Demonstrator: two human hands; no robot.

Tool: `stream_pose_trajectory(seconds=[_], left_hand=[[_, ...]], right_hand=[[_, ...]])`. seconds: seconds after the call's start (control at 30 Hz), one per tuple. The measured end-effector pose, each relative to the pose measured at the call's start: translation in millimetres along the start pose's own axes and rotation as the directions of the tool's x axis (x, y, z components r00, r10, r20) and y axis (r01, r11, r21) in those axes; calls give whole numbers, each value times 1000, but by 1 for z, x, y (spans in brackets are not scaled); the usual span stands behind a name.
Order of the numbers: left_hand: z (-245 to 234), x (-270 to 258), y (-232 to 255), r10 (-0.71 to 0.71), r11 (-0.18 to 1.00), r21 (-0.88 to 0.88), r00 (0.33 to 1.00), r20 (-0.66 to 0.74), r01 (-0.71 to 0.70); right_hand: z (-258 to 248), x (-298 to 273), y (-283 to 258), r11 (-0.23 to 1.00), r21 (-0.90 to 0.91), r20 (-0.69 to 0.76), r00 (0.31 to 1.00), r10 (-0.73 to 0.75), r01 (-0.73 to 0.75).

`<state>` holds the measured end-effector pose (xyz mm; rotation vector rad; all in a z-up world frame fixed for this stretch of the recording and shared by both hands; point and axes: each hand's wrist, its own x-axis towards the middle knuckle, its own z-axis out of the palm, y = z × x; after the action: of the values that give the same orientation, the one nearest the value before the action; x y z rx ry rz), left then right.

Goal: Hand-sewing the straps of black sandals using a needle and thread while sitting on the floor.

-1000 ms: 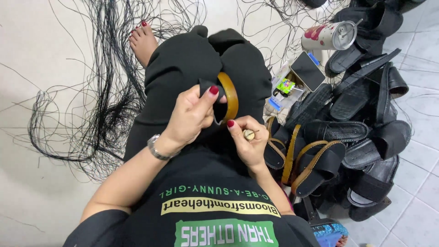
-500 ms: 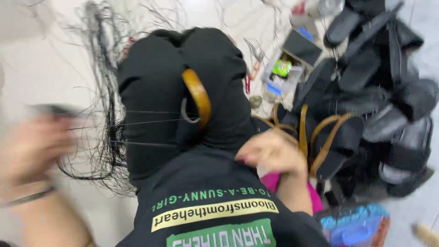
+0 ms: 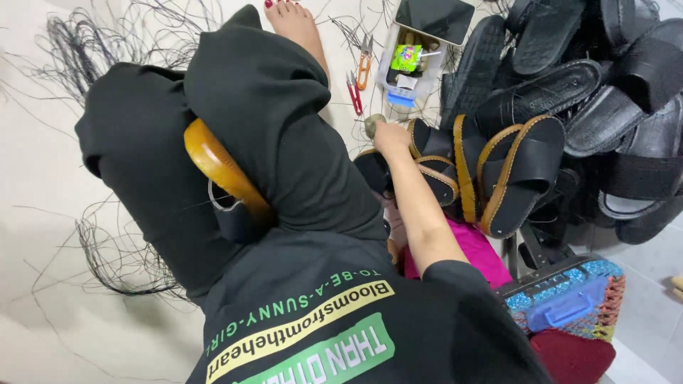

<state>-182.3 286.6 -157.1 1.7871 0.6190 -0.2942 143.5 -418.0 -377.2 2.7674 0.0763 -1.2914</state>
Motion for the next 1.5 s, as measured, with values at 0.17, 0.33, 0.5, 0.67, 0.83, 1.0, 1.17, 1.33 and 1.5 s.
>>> stream_pose_trajectory(seconds=[0.17,0.33,0.5,0.67,0.83,1.0,1.17,1.33,1.5], left_hand=[[131,-10,139,120,904,420,991,-62,-84],[279,-10,288,226,974,-153,638,736,-168],[328,-7,259,145,966,-228,477,867,120],[326,-15,244,154,935,-236,297,942,263],[327,-13,240,260,893,-322,224,939,314],[339,-13,266,414,883,-470,472,778,1],[359,-8,275,515,815,-539,690,508,-212],[363,-13,267,467,860,-477,660,589,-182],[369,-17,231,534,832,-473,649,542,-290]], right_hand=[[-29,-21,-1,993,114,127,992,25,-40],[-122,-173,-39,448,671,-498,807,-316,590],[-170,-299,-85,-96,819,-418,475,-774,566],[-187,-315,-102,-117,791,-353,291,-889,600],[-194,-320,-117,-100,507,-456,168,-874,856],[-179,-295,-104,45,483,-607,372,-702,874],[-197,-312,-92,216,313,-825,378,-420,925],[-192,-325,-112,230,162,-835,257,-487,960],[-197,-328,-124,189,80,-802,176,-571,979]])
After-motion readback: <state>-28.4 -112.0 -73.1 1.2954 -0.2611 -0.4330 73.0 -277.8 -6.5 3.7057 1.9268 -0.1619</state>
